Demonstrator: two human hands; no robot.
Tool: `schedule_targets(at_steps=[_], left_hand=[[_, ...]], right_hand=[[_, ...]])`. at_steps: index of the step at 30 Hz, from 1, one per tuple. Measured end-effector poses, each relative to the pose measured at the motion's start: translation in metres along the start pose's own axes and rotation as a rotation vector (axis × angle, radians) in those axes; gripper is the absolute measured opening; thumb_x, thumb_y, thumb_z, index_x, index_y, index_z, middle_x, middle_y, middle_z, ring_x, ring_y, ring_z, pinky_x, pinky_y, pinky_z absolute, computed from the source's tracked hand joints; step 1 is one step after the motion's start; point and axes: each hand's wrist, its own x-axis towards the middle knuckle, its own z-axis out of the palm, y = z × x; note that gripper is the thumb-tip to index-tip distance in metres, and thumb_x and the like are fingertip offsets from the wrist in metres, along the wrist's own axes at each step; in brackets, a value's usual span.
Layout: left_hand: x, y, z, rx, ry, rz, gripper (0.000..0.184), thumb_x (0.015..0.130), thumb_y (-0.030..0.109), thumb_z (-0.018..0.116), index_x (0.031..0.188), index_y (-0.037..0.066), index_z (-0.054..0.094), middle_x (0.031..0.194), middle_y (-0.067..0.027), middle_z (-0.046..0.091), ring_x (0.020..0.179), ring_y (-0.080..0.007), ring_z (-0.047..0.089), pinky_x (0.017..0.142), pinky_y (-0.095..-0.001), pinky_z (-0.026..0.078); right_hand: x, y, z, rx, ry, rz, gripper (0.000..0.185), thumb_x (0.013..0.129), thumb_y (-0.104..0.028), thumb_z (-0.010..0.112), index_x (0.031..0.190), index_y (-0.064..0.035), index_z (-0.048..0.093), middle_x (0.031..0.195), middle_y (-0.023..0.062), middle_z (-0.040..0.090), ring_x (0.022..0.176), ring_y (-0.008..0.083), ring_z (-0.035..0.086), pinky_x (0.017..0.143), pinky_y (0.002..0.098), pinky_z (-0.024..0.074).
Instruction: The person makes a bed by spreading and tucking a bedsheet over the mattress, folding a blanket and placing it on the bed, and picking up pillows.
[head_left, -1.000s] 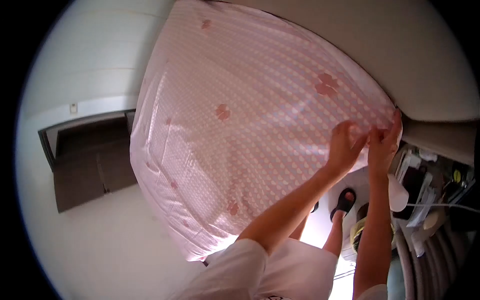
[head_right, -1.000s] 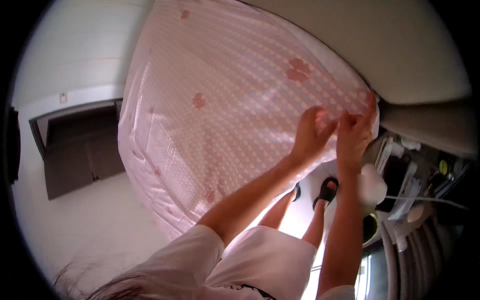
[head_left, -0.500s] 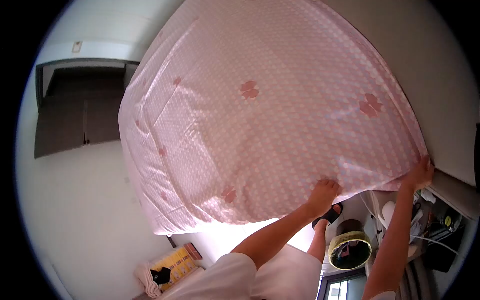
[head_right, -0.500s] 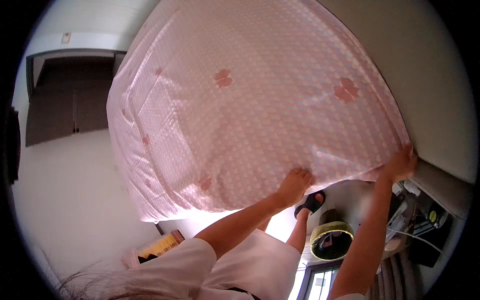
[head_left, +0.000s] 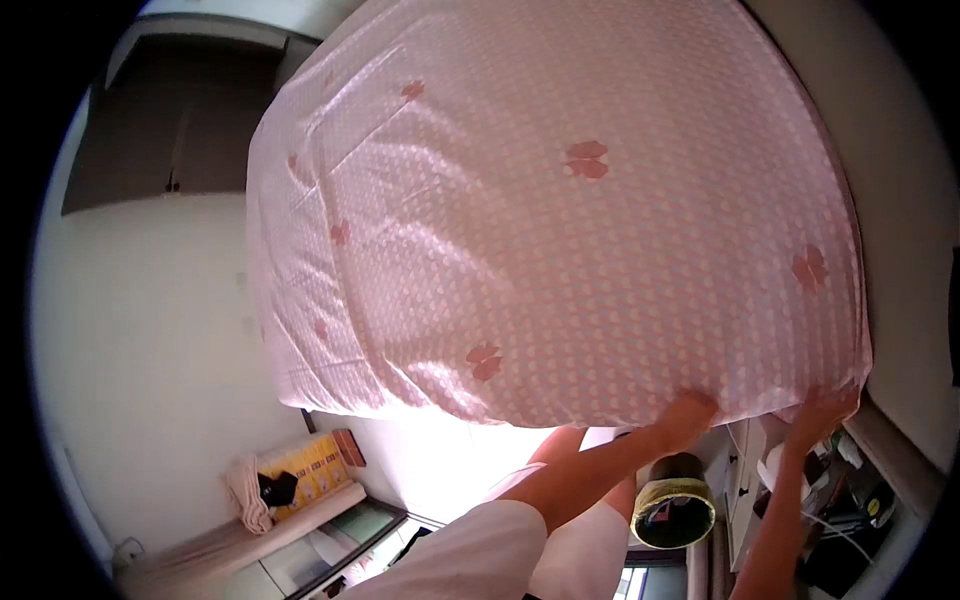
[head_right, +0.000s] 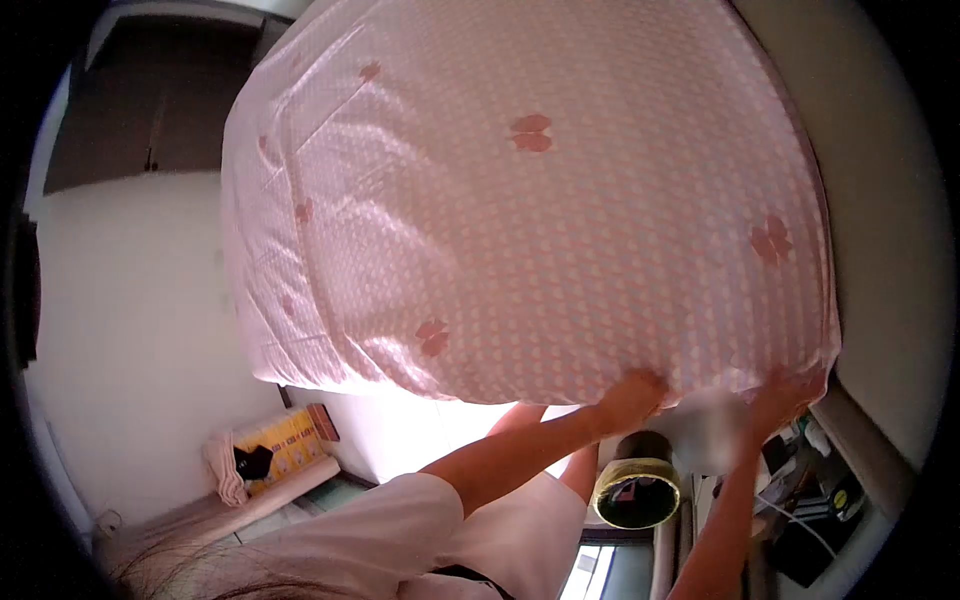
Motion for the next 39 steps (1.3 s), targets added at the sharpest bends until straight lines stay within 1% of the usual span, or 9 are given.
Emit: schedule_targets(at_steps=[2, 4, 6, 12, 21, 30, 32, 36, 39], left_hand=[[-0.024, 0.002, -0.011, 0.026, 0.097, 0.007, 0.03, 0.07, 0.019, 0.065, 0.094, 0.006, 0.055, 0.098, -0.0145, 0.054, 0.098, -0.0321, 0.05, 0.081, -0.0433, 0.039], [-0.057, -0.006, -0.013, 0.126, 0.26, -0.022, 0.043, 0.067, 0.023, 0.068, 0.104, 0.007, 0.053, 0.109, -0.013, 0.051, 0.104, -0.0303, 0.047, 0.084, -0.0429, 0.038], [-0.094, -0.023, -0.028, 0.222, 0.335, -0.193, 0.049, 0.067, 0.023, 0.067, 0.11, 0.005, 0.051, 0.11, -0.012, 0.05, 0.105, -0.0287, 0.047, 0.085, -0.042, 0.038], [-0.129, -0.084, -0.035, 0.318, 0.207, -0.238, 0.029, 0.074, 0.015, 0.055, 0.1, 0.002, 0.054, 0.107, -0.0128, 0.052, 0.106, -0.0293, 0.046, 0.09, -0.0468, 0.035], [-0.133, -0.078, -0.045, 0.047, 0.093, -0.165, 0.02, 0.069, 0.009, 0.055, 0.086, -0.002, 0.056, 0.091, -0.0173, 0.055, 0.093, -0.0325, 0.052, 0.082, -0.0392, 0.042], [-0.128, -0.081, -0.033, 0.095, 0.172, -0.029, 0.022, 0.068, 0.009, 0.057, 0.086, -0.003, 0.059, 0.088, -0.0188, 0.057, 0.089, -0.0326, 0.055, 0.08, -0.0387, 0.044], [-0.122, -0.083, -0.033, 0.093, -0.041, -0.071, 0.02, 0.069, 0.01, 0.058, 0.087, 0.001, 0.059, 0.089, -0.0148, 0.06, 0.092, -0.0314, 0.055, 0.081, -0.0387, 0.045], [-0.12, -0.098, -0.008, -0.053, 0.062, -0.123, 0.02, 0.068, 0.015, 0.06, 0.086, 0.004, 0.06, 0.089, -0.0142, 0.061, 0.092, -0.0311, 0.056, 0.081, -0.0402, 0.044], [-0.137, -0.084, -0.035, -0.13, 0.206, -0.116, 0.021, 0.07, 0.018, 0.063, 0.086, 0.006, 0.059, 0.092, -0.0151, 0.06, 0.092, -0.0315, 0.055, 0.081, -0.0406, 0.043]], right_hand=[[-0.042, -0.032, -0.01, -0.099, -0.084, -0.331, 0.064, 0.075, -0.018, 0.064, 0.13, -0.004, 0.035, 0.134, 0.0132, 0.035, 0.121, 0.0346, 0.034, 0.095, 0.0488, 0.0303], [-0.074, -0.033, 0.004, 0.123, -0.582, -0.732, 0.071, 0.071, -0.019, 0.067, 0.132, -0.006, 0.034, 0.138, 0.0111, 0.03, 0.124, 0.033, 0.031, 0.095, 0.0531, 0.0269], [-0.098, -0.097, -0.016, -0.235, -0.838, -0.959, 0.057, 0.069, -0.02, 0.066, 0.12, -0.0056, 0.045, 0.124, 0.0122, 0.042, 0.111, 0.0316, 0.043, 0.094, 0.0447, 0.0311], [-0.113, -0.091, 0.043, 0.079, -0.867, -1.208, 0.038, 0.06, 0.001, 0.061, 0.097, -0.0001, 0.051, 0.095, 0.0171, 0.049, 0.093, 0.0355, 0.047, 0.083, 0.0432, 0.0379], [-0.096, -0.102, 0.025, -0.12, -1.175, -1.208, 0.031, 0.062, 0.006, 0.056, 0.092, 0.0007, 0.051, 0.098, 0.0192, 0.049, 0.095, 0.0355, 0.048, 0.084, 0.0413, 0.0402], [-0.102, -0.082, 0.044, -0.128, -1.085, -1.355, 0.022, 0.06, 0.0, 0.06, 0.079, 0.0007, 0.051, 0.083, 0.0212, 0.051, 0.083, 0.0382, 0.049, 0.074, 0.046, 0.0401], [-0.099, -0.086, 0.041, -0.069, -1.099, -1.268, 0.017, 0.061, -0.001, 0.059, 0.077, -0.0009, 0.052, 0.084, 0.0207, 0.053, 0.084, 0.0369, 0.05, 0.074, 0.0455, 0.0408], [-0.106, -0.108, 0.045, -0.295, -1.284, -1.028, 0.02, 0.064, -0.01, 0.063, 0.082, -0.0015, 0.056, 0.087, 0.0175, 0.055, 0.087, 0.0339, 0.051, 0.075, 0.0421, 0.0427], [-0.108, -0.157, 0.042, -0.026, -0.951, -0.985, 0.042, 0.065, -0.016, 0.066, 0.103, -0.0039, 0.054, 0.108, 0.0171, 0.051, 0.103, 0.0353, 0.046, 0.088, 0.0458, 0.0368]])
